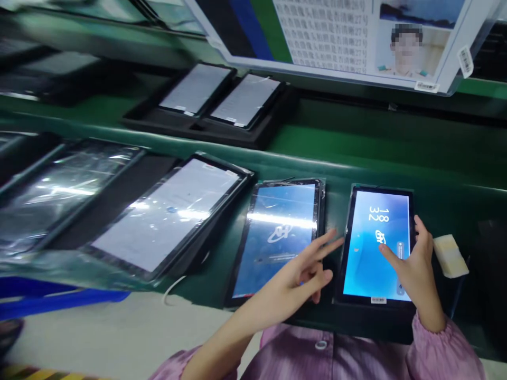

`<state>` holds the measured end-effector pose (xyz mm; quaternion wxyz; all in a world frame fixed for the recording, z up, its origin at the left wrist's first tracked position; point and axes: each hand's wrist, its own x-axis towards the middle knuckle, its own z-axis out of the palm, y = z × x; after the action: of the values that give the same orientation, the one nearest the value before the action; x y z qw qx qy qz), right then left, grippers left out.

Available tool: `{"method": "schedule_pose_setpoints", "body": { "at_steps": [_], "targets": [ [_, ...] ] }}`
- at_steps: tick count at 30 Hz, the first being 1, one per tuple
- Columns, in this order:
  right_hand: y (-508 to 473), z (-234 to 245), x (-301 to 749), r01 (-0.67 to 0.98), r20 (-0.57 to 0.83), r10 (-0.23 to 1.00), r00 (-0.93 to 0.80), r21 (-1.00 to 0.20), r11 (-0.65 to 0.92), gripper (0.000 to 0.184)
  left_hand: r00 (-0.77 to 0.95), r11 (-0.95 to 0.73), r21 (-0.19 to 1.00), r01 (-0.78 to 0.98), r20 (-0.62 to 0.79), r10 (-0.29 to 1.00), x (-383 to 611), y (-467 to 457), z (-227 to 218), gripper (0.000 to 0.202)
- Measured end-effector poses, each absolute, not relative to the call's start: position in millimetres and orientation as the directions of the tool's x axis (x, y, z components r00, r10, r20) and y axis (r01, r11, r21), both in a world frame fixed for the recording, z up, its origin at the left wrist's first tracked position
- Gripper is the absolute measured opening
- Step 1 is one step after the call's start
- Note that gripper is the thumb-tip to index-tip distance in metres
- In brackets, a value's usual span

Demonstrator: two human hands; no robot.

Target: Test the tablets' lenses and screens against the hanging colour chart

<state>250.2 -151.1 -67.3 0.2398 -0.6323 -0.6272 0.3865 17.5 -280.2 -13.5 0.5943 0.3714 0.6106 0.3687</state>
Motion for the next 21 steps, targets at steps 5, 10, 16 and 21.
{"method": "schedule_pose_setpoints", "body": {
  "at_steps": [5,10,16,21],
  "targets": [
    [-140,-70,269,0.555,-0.229,0.959,-0.166,-0.826,-0.101,0.095,-0.401,0.324,0.807,0.494,-0.119,0.908,-42,-278,-3,0.050],
    [-142,-83,294,0.379,-0.277,0.948,-0.155,-0.903,-0.202,0.077,-0.425,0.345,0.426,0.836,0.106,0.899,-89,-260,-21,0.050],
    [-150,-84,290,0.414,-0.196,0.972,-0.132,-0.901,-0.126,0.068,-0.123,0.109,0.410,0.905,0.008,0.992,-95,-290,-25,0.041],
    [-163,-54,277,0.639,0.128,0.953,-0.276,-0.716,0.281,0.038,-0.152,0.069,0.632,0.772,0.077,0.985,-95,-363,-18,0.047]
  ]
}}
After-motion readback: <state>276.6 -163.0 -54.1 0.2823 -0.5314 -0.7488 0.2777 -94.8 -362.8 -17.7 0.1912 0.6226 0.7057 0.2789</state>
